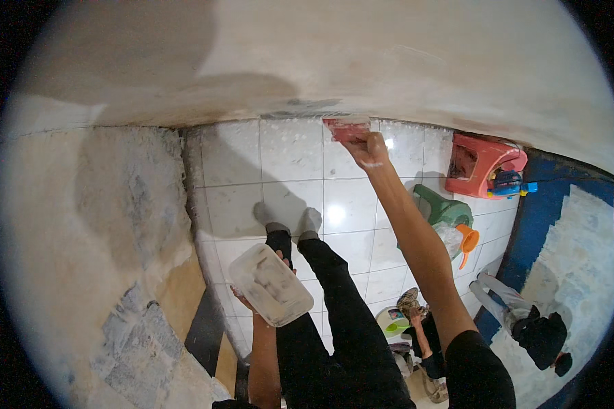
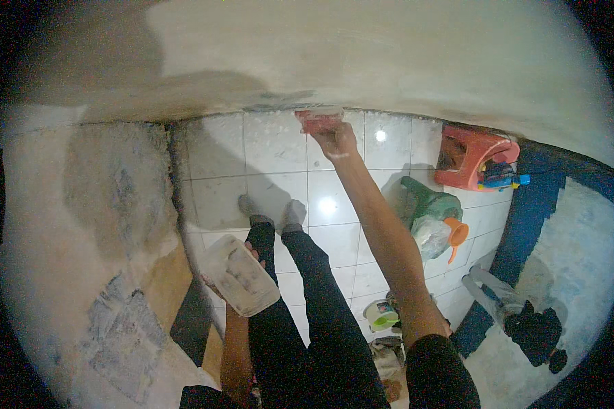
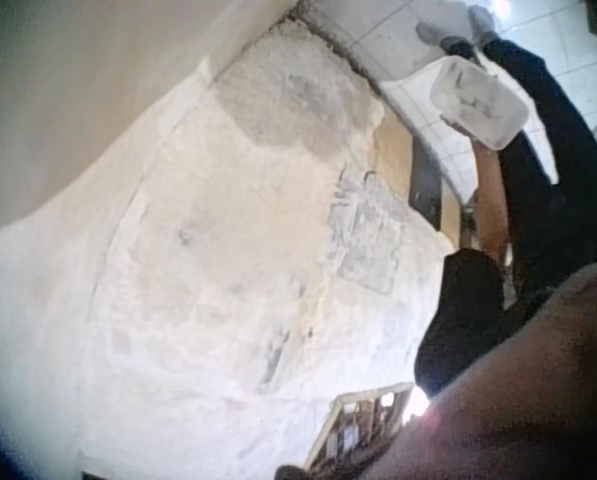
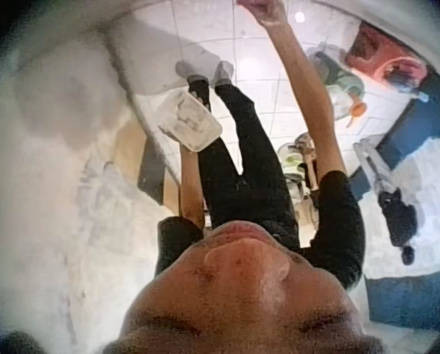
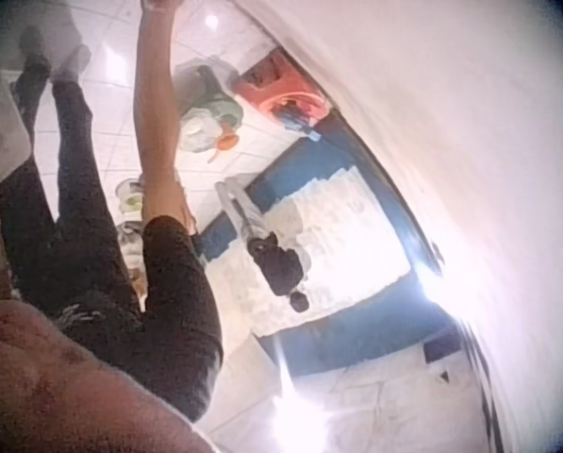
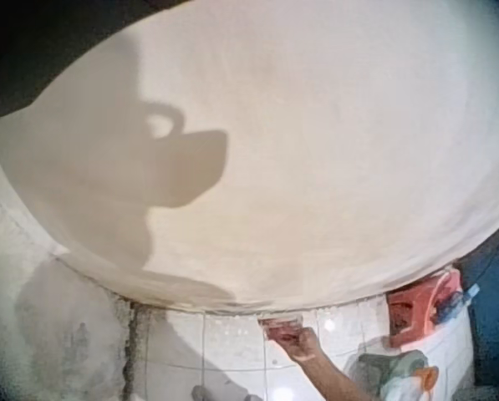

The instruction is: The person applies a white substance from a container to a wall using a red scraper, spreading the material over damaged sections of the wall surface.

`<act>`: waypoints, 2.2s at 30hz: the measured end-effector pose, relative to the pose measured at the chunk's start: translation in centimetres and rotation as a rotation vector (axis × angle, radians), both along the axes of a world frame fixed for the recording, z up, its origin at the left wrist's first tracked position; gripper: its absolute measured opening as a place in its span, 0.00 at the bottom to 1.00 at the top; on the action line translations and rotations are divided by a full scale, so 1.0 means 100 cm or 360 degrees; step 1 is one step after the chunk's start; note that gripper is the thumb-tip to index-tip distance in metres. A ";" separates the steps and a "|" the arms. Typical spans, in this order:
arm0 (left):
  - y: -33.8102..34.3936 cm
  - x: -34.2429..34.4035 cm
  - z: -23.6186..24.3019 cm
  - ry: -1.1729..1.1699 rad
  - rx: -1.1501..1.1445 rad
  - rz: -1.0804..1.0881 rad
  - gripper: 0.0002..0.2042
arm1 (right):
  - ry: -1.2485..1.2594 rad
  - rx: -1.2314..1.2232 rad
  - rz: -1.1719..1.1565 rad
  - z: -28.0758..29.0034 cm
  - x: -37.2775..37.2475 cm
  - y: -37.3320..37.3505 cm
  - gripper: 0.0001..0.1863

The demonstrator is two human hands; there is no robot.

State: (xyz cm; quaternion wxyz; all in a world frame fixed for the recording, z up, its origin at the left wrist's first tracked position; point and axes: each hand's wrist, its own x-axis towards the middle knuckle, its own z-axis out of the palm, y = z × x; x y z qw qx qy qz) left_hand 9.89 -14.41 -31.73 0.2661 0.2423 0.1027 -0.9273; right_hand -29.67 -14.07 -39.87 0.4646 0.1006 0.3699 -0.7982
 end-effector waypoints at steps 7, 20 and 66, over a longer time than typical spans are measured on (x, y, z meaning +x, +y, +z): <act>0.002 0.009 -0.009 -0.0096 0.0195 0.0101 0.54 | 0.0330 0.0075 -0.0151 -0.102 -0.042 -0.012 0.36; 0.004 0.001 -0.014 -0.0072 0.0234 0.0036 0.54 | 0.0368 -0.0101 0.0040 -0.001 -0.024 -0.023 0.36; 0.001 -0.008 0.007 0.0115 0.0071 -0.0071 0.53 | -0.0005 -0.0267 -0.0257 0.319 0.011 0.042 0.23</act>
